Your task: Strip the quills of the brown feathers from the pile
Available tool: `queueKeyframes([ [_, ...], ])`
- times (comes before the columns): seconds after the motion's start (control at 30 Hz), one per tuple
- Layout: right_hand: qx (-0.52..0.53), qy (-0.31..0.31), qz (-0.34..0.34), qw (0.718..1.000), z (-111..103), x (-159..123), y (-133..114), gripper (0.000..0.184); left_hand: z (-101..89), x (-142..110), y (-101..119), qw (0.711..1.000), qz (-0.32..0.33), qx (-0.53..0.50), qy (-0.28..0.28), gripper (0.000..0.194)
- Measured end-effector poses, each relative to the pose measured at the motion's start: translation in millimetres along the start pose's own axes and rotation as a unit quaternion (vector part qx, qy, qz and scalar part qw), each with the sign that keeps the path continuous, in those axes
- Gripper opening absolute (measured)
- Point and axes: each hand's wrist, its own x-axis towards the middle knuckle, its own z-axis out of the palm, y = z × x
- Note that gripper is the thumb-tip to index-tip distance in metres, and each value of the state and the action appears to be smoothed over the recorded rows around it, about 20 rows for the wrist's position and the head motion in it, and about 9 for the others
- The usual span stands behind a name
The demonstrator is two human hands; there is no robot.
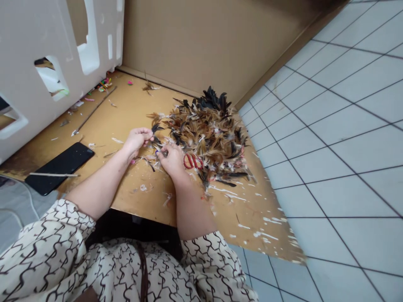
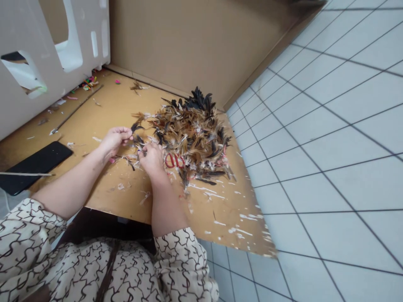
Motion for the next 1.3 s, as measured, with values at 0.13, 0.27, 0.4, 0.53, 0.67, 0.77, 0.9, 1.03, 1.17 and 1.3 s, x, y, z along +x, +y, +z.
queueKeyframes([
  [0.13,0.003,-0.008,0.008,1.000,1,1,3,0.012,-1.4,1,0,1.000,0.005,0.011,0.005,0.015],
  [0.27,0.011,0.001,0.003,1.000,1,1,4,0.014,-1.1,1,-1,0.999,0.010,0.040,-0.001,0.016],
  [0.4,0.028,0.022,-0.010,0.999,0,-1,2,0.017,-0.8,0,-1,0.996,0.037,0.077,-0.006,0.019],
  [0.53,0.032,0.028,-0.012,0.999,-1,-1,1,0.017,-1.6,-1,-1,0.991,0.062,0.116,-0.007,0.020],
  [0.67,0.039,0.034,-0.023,0.998,0,-1,2,0.016,-1.7,-2,-2,0.983,0.072,0.165,-0.033,0.020],
  [0.77,0.055,0.053,-0.036,0.996,3,1,6,0.015,-1.1,-1,-4,0.977,0.078,0.192,-0.049,0.021],
  [0.9,0.097,0.094,-0.065,0.989,11,6,13,0.011,-1.8,0,-8,0.970,0.074,0.218,-0.071,0.018],
  [1.03,0.118,0.117,-0.082,0.983,16,8,18,0.009,-3.3,1,-10,0.963,0.073,0.244,-0.082,0.013],
  [1.17,0.121,0.125,-0.078,0.982,15,8,17,0.009,-3.7,1,-10,0.954,0.082,0.277,-0.078,0.009],
  [1.3,0.119,0.122,-0.069,0.983,13,7,15,0.008,-4.2,1,-10,0.945,0.087,0.301,-0.091,0.007],
])
